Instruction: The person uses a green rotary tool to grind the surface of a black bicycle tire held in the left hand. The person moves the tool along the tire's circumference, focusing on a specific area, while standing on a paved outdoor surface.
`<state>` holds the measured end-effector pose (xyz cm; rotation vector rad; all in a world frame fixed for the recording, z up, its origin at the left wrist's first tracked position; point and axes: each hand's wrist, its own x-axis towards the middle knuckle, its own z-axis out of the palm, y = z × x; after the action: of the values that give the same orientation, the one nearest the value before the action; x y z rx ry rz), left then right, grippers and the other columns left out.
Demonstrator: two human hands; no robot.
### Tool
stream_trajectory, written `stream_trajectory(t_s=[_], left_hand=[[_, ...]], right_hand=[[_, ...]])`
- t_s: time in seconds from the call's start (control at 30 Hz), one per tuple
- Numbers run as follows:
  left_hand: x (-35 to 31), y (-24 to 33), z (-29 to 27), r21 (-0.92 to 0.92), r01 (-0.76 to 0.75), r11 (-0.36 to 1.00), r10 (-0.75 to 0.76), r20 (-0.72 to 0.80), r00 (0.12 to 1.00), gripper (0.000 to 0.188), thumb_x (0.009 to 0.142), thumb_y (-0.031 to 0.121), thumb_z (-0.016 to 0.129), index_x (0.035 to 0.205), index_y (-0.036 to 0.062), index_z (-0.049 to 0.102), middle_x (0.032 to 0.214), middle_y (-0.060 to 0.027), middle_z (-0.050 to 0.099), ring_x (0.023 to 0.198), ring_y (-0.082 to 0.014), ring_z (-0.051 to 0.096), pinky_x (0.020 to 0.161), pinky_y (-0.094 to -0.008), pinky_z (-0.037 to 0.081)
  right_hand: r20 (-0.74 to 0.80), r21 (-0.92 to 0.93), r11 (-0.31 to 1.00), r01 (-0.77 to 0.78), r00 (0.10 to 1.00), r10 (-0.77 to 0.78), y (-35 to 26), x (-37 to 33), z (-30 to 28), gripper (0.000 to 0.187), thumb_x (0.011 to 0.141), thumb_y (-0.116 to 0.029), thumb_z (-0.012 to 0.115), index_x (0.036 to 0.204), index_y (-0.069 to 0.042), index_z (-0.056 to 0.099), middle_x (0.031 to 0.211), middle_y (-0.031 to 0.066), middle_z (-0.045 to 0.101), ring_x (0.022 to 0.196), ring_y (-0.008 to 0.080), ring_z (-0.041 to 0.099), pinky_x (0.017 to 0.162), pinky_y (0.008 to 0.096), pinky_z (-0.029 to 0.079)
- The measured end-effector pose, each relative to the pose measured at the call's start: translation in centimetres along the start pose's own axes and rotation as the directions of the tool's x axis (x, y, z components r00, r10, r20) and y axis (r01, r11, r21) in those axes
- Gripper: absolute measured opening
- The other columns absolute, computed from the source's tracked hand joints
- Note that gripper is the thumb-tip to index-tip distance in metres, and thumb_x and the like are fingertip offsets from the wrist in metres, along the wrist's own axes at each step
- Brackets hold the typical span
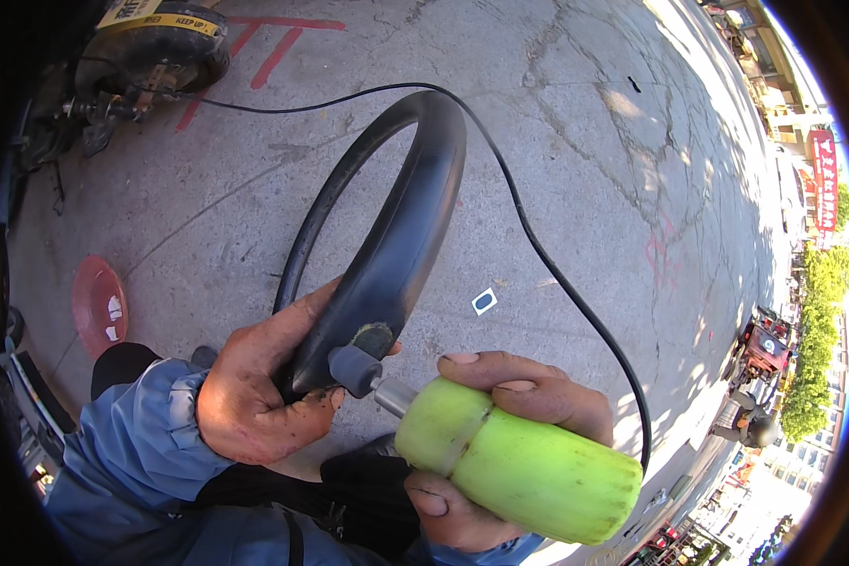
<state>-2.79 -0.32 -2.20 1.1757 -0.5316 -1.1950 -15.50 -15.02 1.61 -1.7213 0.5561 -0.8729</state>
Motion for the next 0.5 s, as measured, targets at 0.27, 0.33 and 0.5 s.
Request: stream_trajectory(t_s=[0.27,0.33,0.5], left_hand=[[-0.1,0.4,-0.1,-0.017,0.029,0.999,-0.029,0.005,1.000,0.077,0.081,-0.009,0.045,0.153,0.0014,0.019,0.129,-0.0139,0.055,0.108,-0.0115,0.054,0.085,-0.0206,0.044],[-0.1,0.3,0.0,-0.014,0.020,1.000,-0.020,-0.003,1.000,0.077,0.081,-0.009,0.045,0.153,0.0009,0.019,0.129,-0.0140,0.055,0.110,-0.0124,0.053,0.086,-0.0209,0.044],[0.0,-0.1,-0.2,0.016,-0.004,1.000,0.004,-0.001,1.000,0.076,0.082,-0.009,0.045,0.152,0.0004,0.019,0.129,-0.0145,0.055,0.113,-0.0135,0.053,0.089,-0.0221,0.043]], right_hand=[[0.153,0.049,0.997,0.066,0.986,-0.072,0.4,0.4,-1.0,0.078,0.066,-0.043,0.085,0.115,0.004,0.046,0.100,0.0253,0.061,0.081,0.0255,0.062,0.073,0.0306,0.053],[0.170,0.019,0.997,0.081,0.982,-0.083,0.4,0.4,-1.1,0.080,0.067,-0.047,0.084,0.115,0.004,0.047,0.099,0.0250,0.061,0.078,0.0244,0.061,0.070,0.0287,0.053],[0.057,0.034,0.999,0.016,0.998,-0.017,0.1,0.0,-0.1,0.079,0.067,-0.047,0.084,0.115,0.004,0.047,0.098,0.0245,0.061,0.081,0.0256,0.060,0.074,0.0310,0.052]])
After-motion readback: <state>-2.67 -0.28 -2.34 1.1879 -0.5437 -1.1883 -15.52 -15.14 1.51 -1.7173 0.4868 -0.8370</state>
